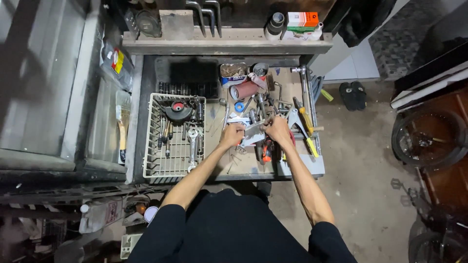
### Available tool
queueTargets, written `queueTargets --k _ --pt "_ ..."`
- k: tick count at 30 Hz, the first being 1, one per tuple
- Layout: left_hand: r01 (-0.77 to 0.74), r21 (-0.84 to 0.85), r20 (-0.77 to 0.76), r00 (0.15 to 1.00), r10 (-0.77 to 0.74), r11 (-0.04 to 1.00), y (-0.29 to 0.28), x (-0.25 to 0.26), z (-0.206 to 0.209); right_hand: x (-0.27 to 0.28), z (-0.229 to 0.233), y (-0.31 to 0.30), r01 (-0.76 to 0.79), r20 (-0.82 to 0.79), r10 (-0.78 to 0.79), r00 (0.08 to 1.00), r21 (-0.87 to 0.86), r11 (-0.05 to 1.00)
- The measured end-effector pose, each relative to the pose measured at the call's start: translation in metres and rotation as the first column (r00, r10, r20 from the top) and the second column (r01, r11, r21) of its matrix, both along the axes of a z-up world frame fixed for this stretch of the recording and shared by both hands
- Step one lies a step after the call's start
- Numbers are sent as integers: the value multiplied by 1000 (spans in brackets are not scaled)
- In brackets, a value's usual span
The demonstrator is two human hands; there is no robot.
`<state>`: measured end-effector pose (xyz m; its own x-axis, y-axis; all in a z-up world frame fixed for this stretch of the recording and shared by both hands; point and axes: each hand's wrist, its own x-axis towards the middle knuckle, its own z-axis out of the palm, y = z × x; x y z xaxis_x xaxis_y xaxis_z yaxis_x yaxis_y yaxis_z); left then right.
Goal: Sorting through a collection of hand tools and mechanical parts in a storage tray, inspecting items and repositioning them.
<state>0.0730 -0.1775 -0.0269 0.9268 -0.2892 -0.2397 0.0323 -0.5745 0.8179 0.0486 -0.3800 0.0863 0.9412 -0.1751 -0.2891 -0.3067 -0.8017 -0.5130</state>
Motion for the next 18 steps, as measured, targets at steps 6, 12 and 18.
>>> queueTargets --k 6,12,18 --pt "-15 -75 -51 999 11 997 -5 -1 -26 -12 20 5 121 -47 -113 992 235 964" --pt "-127 -161 -58 991 119 979 10 1 3 -8 -13 -15 210 -46 -228 973 597 775" --pt "-357 -349 -186 932 310 866 22 7 30 -7 -13 -11 128 90 -236 968 629 766"
